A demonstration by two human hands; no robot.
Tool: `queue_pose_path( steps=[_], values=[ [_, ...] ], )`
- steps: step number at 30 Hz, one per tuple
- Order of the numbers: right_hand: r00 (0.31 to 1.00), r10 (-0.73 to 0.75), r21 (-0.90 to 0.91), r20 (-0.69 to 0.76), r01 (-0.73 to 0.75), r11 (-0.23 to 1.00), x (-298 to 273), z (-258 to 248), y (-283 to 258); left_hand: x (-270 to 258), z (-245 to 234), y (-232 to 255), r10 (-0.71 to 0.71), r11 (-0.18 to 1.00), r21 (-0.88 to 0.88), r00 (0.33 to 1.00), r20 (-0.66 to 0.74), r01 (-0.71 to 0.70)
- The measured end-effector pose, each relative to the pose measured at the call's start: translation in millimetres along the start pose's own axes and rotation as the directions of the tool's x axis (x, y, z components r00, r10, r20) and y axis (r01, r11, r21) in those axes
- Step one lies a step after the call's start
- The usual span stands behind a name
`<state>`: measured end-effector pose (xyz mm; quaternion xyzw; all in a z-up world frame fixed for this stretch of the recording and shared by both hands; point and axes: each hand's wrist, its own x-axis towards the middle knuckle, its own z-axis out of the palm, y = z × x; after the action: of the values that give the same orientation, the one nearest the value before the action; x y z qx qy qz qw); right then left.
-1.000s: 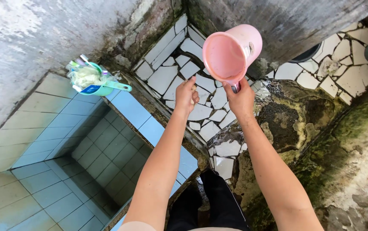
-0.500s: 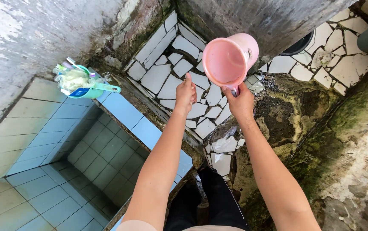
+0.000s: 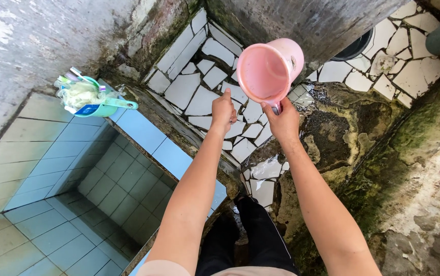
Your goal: Cleaning a small glass fish tank and its accessories in a wash area.
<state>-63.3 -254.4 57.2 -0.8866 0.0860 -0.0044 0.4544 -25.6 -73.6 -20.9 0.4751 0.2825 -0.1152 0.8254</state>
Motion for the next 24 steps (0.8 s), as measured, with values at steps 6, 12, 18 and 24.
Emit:
queue_pose_path(
  steps=[6,12,18,24],
  values=[
    [1.0,-0.008,0.036,-0.003,0.008,0.999,1,-3,1,-4,-14,7,-0.046,0.967,-0.219,0.93,0.364,0.133],
    [0.998,-0.058,0.027,-0.013,0.059,0.998,5,9,8,-54,-8,41,0.011,0.872,-0.406,0.821,0.571,0.272],
    [0.99,-0.14,0.031,-0.002,0.14,0.99,4,36,0,-78,-42,40,0.178,0.768,-0.562,0.742,0.646,0.306],
    [0.98,-0.082,0.1,0.18,0.065,0.993,-24,82,-48,-74,-130,-6,0.466,0.673,-0.718,0.652,0.598,0.177]
  ],
)
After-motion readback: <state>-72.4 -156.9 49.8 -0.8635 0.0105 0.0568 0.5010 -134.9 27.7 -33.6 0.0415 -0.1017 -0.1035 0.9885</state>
